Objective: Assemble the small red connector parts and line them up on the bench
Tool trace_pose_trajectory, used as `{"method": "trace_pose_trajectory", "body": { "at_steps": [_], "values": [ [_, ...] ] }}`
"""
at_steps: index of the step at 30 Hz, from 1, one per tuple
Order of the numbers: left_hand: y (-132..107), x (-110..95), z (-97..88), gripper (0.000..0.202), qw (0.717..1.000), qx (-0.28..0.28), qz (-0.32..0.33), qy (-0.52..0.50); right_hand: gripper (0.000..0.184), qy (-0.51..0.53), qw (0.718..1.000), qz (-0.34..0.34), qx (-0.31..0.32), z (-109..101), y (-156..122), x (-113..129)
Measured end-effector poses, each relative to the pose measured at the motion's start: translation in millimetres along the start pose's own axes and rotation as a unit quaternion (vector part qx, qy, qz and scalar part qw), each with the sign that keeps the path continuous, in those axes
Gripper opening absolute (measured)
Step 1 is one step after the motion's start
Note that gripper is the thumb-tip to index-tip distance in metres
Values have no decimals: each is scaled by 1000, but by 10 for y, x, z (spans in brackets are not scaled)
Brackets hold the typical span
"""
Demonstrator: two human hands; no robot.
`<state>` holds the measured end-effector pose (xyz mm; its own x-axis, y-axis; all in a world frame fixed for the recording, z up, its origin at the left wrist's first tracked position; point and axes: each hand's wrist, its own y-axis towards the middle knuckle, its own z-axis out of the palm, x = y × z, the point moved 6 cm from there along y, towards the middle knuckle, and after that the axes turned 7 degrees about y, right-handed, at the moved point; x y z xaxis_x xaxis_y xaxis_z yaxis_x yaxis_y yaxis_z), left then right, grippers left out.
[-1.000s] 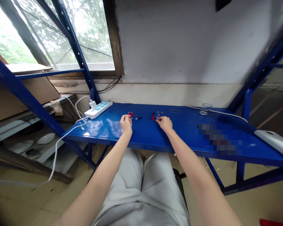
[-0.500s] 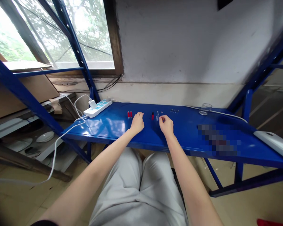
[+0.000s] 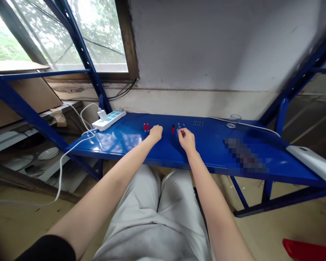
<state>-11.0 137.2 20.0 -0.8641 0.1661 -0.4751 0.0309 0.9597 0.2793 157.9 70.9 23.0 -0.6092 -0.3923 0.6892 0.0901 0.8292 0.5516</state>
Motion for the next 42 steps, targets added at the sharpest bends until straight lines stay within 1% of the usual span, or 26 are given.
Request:
{"method": "trace_pose_trajectory", "body": {
  "at_steps": [2,4,6,8,10,12,14,15,17,19,22,25,28,32,36,42],
  "values": [
    [6,-32,-9,15,1000,24,5,-14,31,3,1000,-2,-5,-11,-1,12],
    [2,-43,-34,21,998,37,4,-57,30,7,1000,-6,-9,-22,-6,31],
    [-9,-24,-74,27,990,34,-2,-135,30,5,1000,-7,-9,-29,-16,55],
    [-37,13,-124,32,973,16,0,-230,30,-5,1000,-14,1,-19,-31,99],
    [-94,65,-165,36,947,1,7,-320,30,-16,999,-38,21,15,-52,181],
    [-183,136,-173,40,915,3,-6,-404,29,-23,996,-75,47,80,-75,300],
    [-291,220,-172,43,868,-1,-36,-496,27,-30,992,-99,73,175,-93,433],
    [-346,255,-176,43,843,-9,-46,-536,27,-35,991,-101,84,231,-96,494],
    [-442,308,-189,43,805,-25,-55,-590,29,-52,991,-74,97,353,-87,585],
    [-508,354,-191,42,786,-35,-66,-613,35,-67,992,-26,105,480,-75,637],
    [-549,407,-186,36,777,-45,-82,-622,43,-76,988,23,134,677,-84,668],
    [-556,417,-179,33,781,-46,-80,-617,44,-67,990,23,120,769,-111,660],
    [-566,393,-162,30,778,-35,-76,-623,46,-44,996,21,78,753,-143,609],
    [-579,344,-138,27,766,3,-75,-638,49,-25,999,18,44,697,-168,568],
    [-580,345,-145,25,766,16,-82,-637,49,-27,999,-1,44,686,-172,590],
    [-570,373,-151,23,762,-1,-82,-642,42,-49,997,-26,50,687,-180,650]
  ]
}}
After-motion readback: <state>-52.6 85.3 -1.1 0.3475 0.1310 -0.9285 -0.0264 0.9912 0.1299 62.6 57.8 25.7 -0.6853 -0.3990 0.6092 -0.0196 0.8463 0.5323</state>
